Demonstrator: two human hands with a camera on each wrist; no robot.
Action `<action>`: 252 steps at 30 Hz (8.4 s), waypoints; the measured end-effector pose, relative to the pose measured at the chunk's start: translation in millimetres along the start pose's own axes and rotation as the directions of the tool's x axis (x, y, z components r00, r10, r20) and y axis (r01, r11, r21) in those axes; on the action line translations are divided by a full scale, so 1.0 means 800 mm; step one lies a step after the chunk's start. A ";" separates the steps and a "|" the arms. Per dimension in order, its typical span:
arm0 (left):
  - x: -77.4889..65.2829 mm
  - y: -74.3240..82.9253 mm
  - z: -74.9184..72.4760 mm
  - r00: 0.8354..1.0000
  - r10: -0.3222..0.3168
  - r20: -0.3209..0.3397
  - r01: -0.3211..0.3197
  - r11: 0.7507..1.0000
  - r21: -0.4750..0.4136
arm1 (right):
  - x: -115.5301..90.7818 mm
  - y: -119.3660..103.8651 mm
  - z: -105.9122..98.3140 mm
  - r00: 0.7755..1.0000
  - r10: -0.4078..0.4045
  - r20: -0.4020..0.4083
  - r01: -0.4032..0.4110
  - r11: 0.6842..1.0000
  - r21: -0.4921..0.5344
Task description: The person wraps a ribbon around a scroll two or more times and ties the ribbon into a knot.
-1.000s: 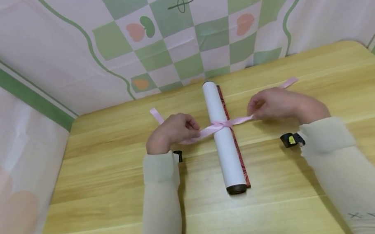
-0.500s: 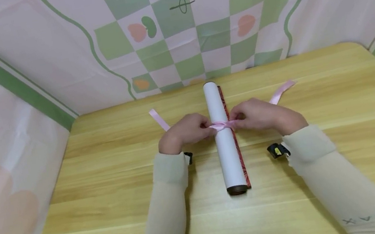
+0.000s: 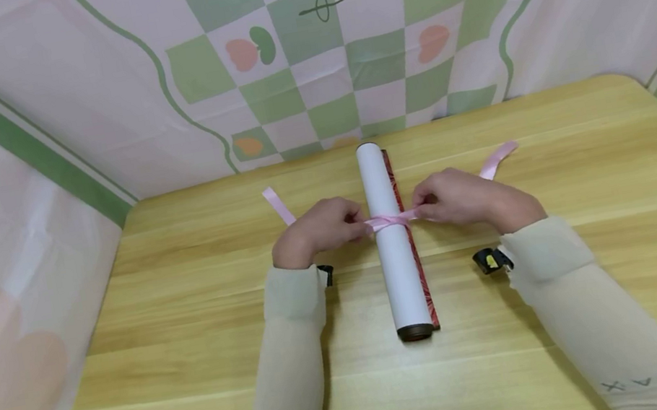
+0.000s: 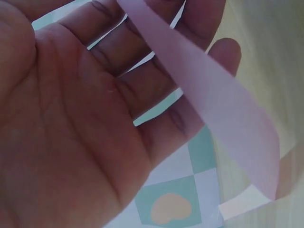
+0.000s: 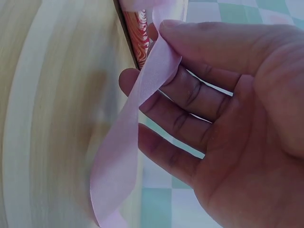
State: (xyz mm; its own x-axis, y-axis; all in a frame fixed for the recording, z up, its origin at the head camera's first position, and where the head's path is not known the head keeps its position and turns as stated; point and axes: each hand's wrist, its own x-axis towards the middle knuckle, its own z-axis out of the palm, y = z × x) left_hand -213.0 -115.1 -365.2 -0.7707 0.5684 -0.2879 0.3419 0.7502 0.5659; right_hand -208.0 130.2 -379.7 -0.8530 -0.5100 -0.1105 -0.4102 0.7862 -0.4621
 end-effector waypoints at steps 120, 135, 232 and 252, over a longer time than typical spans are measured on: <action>0.014 0.016 -0.001 0.860 0.147 -0.488 -0.432 0.719 -0.544 | 0.006 -0.025 -0.005 0.953 0.011 -0.302 0.238 0.587 0.774; 0.017 0.010 0.004 0.897 0.049 -0.439 -0.335 0.724 -0.603 | 0.009 -0.024 0.000 0.955 0.022 -0.295 0.228 0.579 0.783; 0.020 0.012 0.008 0.905 0.274 -0.326 -0.411 0.760 -0.503 | 0.003 -0.041 -0.006 0.923 0.194 -0.332 0.021 0.837 0.546; 0.017 0.007 0.003 0.898 0.158 -0.410 -0.337 0.846 -0.413 | 0.002 -0.037 -0.010 0.924 0.195 -0.329 -0.001 0.862 0.506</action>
State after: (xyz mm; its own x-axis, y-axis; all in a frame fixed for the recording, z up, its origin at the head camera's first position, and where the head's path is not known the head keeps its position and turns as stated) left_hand -220.3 -102.7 -367.5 -0.8589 0.4904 0.1475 0.3272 0.3039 0.8947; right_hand -199.8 108.7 -358.8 -0.9743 -0.2031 0.0978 -0.1893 0.5020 -0.8439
